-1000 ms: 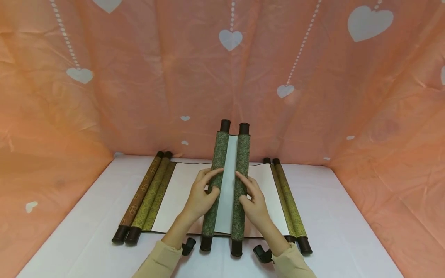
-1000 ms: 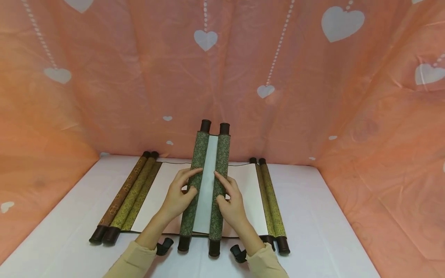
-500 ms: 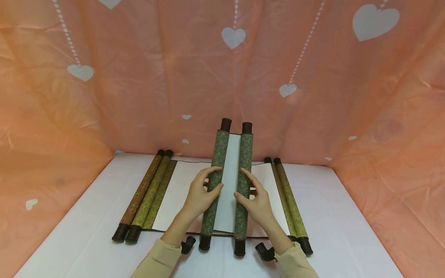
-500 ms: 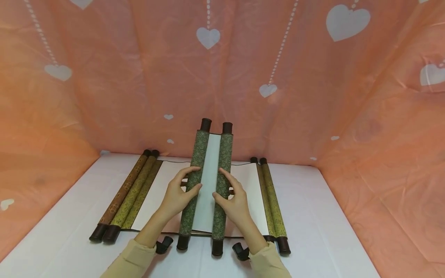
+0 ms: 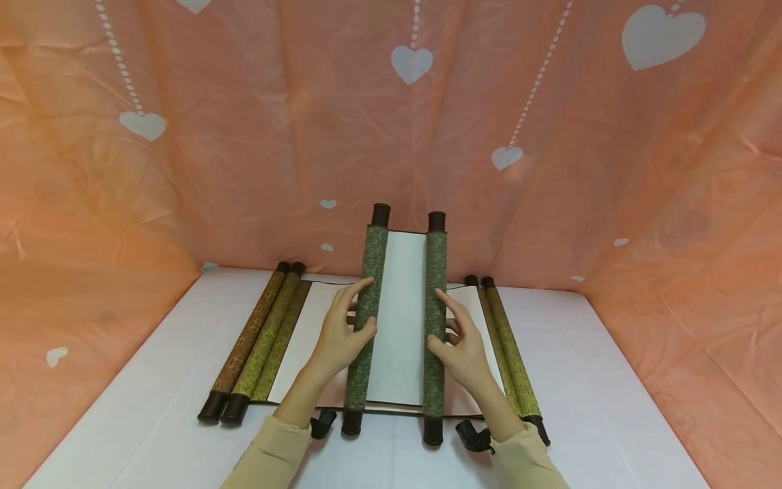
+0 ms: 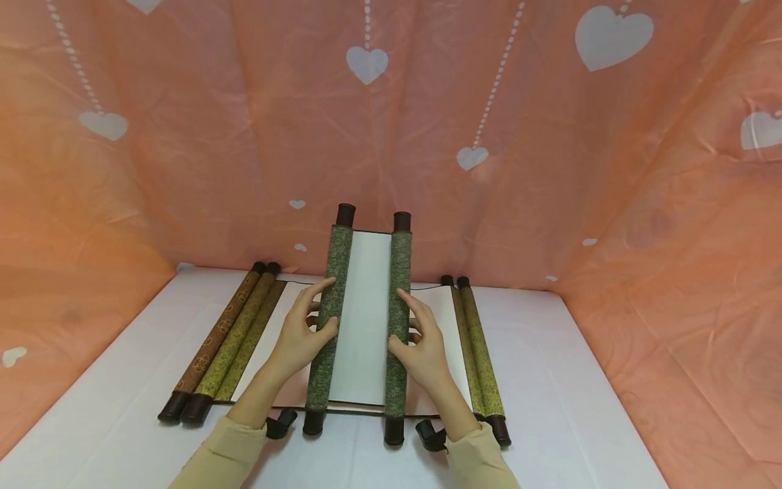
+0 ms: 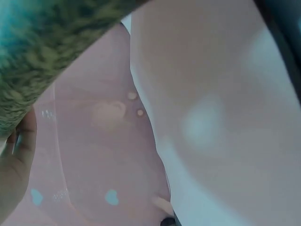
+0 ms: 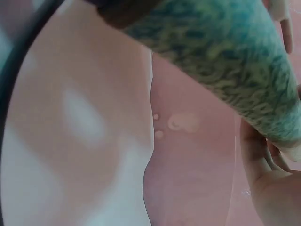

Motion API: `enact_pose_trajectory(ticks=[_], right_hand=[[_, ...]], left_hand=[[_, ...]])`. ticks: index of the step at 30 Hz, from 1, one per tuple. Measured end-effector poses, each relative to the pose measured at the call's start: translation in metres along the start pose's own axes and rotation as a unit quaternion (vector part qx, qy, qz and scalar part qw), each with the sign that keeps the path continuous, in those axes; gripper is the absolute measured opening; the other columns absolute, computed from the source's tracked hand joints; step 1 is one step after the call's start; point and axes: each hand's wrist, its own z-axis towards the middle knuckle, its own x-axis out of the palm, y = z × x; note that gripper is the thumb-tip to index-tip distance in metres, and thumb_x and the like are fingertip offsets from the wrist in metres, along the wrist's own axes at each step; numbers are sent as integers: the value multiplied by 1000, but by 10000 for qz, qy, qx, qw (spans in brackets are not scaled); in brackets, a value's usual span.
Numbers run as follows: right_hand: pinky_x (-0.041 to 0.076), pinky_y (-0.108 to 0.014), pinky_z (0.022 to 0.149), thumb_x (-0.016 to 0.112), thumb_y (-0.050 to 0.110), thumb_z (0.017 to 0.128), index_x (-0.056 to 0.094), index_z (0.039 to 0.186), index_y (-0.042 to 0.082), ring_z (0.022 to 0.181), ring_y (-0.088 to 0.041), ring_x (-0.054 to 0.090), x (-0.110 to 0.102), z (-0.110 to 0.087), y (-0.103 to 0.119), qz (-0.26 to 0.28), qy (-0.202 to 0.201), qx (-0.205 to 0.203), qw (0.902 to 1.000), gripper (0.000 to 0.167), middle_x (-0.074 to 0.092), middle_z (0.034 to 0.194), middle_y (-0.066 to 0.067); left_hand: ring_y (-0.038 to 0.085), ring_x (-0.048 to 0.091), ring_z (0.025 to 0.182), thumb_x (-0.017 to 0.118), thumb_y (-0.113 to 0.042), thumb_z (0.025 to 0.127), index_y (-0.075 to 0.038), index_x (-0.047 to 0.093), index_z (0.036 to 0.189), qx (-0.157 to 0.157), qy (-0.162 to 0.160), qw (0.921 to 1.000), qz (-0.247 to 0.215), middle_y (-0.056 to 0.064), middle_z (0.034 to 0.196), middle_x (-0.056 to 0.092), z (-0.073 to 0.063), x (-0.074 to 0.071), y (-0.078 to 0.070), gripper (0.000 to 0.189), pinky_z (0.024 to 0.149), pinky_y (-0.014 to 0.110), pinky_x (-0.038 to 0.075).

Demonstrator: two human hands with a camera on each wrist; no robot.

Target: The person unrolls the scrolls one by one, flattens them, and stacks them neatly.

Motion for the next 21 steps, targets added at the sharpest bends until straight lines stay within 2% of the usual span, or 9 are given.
enact_pose_trajectory(ticks=[2, 4, 7, 9, 11, 13, 16, 18, 21], right_hand=[[41, -29, 69, 58, -13, 86, 48, 157, 22, 92, -27, 45, -2, 0, 1, 24, -7, 67, 10000, 80, 40, 160, -5], [39, -31, 68, 56, -13, 86, 48, 157, 24, 97, -29, 47, -4, 0, 1, 26, -10, 127, 9999, 80, 39, 162, -4], [41, -37, 80, 52, -14, 88, 47, 158, 24, 125, -31, 50, -6, 2, 1, 83, -13, 181, 9998, 79, 37, 164, -2], [38, -39, 88, 49, -14, 89, 47, 158, 23, 145, -28, 38, -7, 3, 2, 178, -26, 211, 9996, 79, 36, 165, -2], [39, -36, 86, 46, -15, 89, 48, 158, 21, 149, -25, 32, -8, 3, 3, 331, -47, 246, 9991, 78, 36, 166, -2], [38, -31, 77, 44, -16, 88, 48, 157, 19, 147, -23, 31, -8, 4, 5, 445, -75, 309, 9985, 77, 36, 166, -2], [37, -32, 76, 45, -14, 88, 49, 157, 19, 146, -21, 31, -8, 4, 5, 550, -113, 425, 9975, 76, 37, 165, -1], [38, -37, 88, 49, -13, 91, 49, 157, 18, 152, -21, 27, -7, 3, 3, 533, -138, 439, 9975, 72, 37, 165, -2], [39, -49, 103, 65, -5, 95, 50, 156, 22, 156, -22, 23, -7, 3, 0, 338, -210, 477, 9981, 69, 37, 165, -1]], left_hand=[[36, 51, 117, 62, 3, 93, -23, 51, 154, -77, 53, 9999, -50, 17, 150, 46, 1, -3, -1, 67, 89, 50, 49], [37, 49, 122, 59, 3, 93, -23, 54, 153, -143, 108, 9998, -58, 16, 152, 44, 1, -6, -1, 65, 90, 50, 48], [39, 46, 132, 57, 4, 94, -23, 56, 151, -202, 166, 9996, -104, 16, 155, 42, 1, -9, 0, 63, 92, 53, 47], [40, 44, 137, 56, 5, 93, -22, 56, 150, -205, 191, 9995, -137, 16, 155, 42, 1, -10, 0, 63, 94, 55, 45], [39, 42, 140, 55, 6, 93, -22, 56, 150, -184, 201, 9994, -199, 14, 154, 43, 1, -11, 1, 64, 97, 57, 43], [38, 41, 142, 55, 7, 92, -22, 56, 149, -168, 203, 9994, -231, 13, 153, 45, 1, -12, 1, 64, 98, 59, 42], [38, 42, 143, 60, 4, 95, -22, 56, 149, -162, 192, 9995, -187, 12, 152, 46, 1, -12, 2, 60, 101, 62, 43], [37, 42, 144, 68, -1, 96, -23, 57, 148, -192, 176, 9996, -105, 12, 152, 47, 1, -12, 3, 57, 105, 65, 42], [37, 43, 143, 78, -8, 94, -23, 58, 146, -218, 145, 9996, 41, 12, 151, 48, 2, -11, 3, 58, 106, 65, 42]])
